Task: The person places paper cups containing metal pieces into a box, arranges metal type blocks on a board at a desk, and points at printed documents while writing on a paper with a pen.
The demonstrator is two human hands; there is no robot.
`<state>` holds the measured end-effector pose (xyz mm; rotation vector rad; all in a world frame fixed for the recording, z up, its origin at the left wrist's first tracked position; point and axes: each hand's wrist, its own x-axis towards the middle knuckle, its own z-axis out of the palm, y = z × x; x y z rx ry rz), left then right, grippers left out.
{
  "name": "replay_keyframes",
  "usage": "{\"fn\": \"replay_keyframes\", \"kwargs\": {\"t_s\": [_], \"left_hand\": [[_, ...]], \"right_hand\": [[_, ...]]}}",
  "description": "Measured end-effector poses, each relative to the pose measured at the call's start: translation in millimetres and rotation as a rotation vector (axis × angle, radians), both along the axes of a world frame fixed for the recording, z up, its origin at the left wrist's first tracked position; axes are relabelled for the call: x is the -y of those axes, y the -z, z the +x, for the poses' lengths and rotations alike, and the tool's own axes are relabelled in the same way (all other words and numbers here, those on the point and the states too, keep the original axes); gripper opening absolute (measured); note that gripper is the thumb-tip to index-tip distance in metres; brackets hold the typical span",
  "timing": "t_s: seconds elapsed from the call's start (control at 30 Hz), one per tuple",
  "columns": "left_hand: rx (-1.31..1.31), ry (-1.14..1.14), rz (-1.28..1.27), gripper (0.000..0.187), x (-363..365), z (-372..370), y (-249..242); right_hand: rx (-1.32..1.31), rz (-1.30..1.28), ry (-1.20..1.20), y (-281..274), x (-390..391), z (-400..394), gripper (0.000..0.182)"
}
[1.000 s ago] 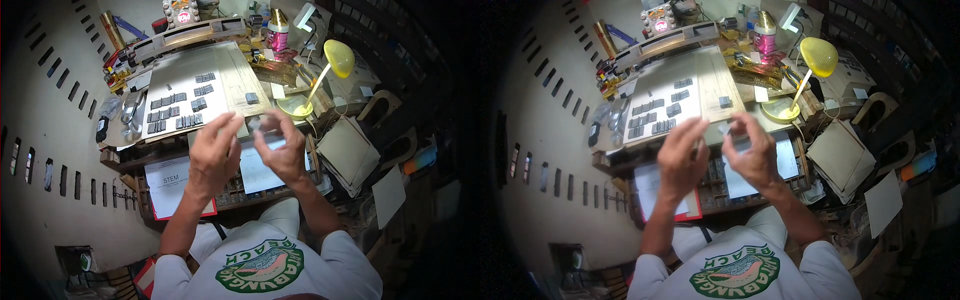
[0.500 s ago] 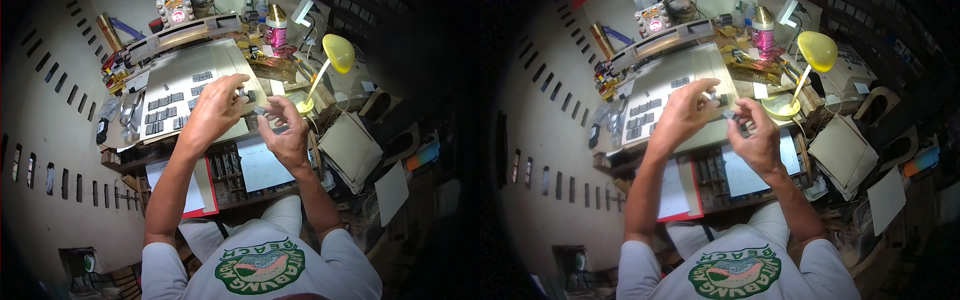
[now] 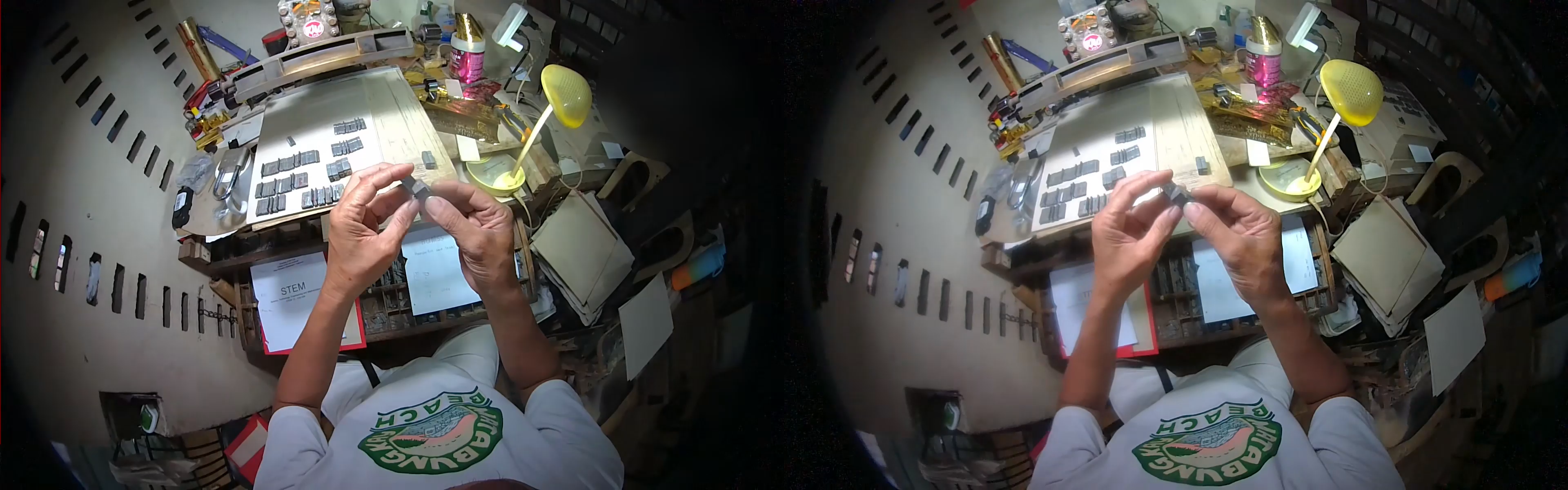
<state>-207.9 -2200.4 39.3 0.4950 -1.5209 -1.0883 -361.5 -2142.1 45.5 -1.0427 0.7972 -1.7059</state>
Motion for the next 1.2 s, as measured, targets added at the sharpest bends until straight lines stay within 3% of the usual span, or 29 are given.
{"fn": "replay_keyframes", "kwargs": {"t_s": [0.13, 0.5, 0.67, 0.8, 0.97, 1.2], "left_hand": [[0.074, -0.102, -0.120, 0.052, -10, -7, 11], [0.100, -0.174, -0.059, 0.068, -18, -24, 17], [0.217, -0.277, -0.257, 0.070, -9, -14, 6], [0.478, -0.325, -0.392, 0.073, 2, 1, -8], [0.501, -0.259, -0.361, 0.074, 15, 2, -12], [0.658, -0.258, -0.245, 0.067, 32, -6, -36]], "right_hand": [[-0.007, 0.050, 0.047, 0, -3, 5, 0.024], [-0.092, -0.004, 0.110, 11, 3, 10, 0.031], [-0.349, -0.153, 0.373, 13, 33, 13, 0.042], [-1.044, -0.152, 0.650, 6, 48, 14, 0.049], [-0.900, -0.071, 0.557, 0, 46, 9, 0.049], [-1.106, -0.187, 0.400, -16, 69, -45, 0.053]]}}
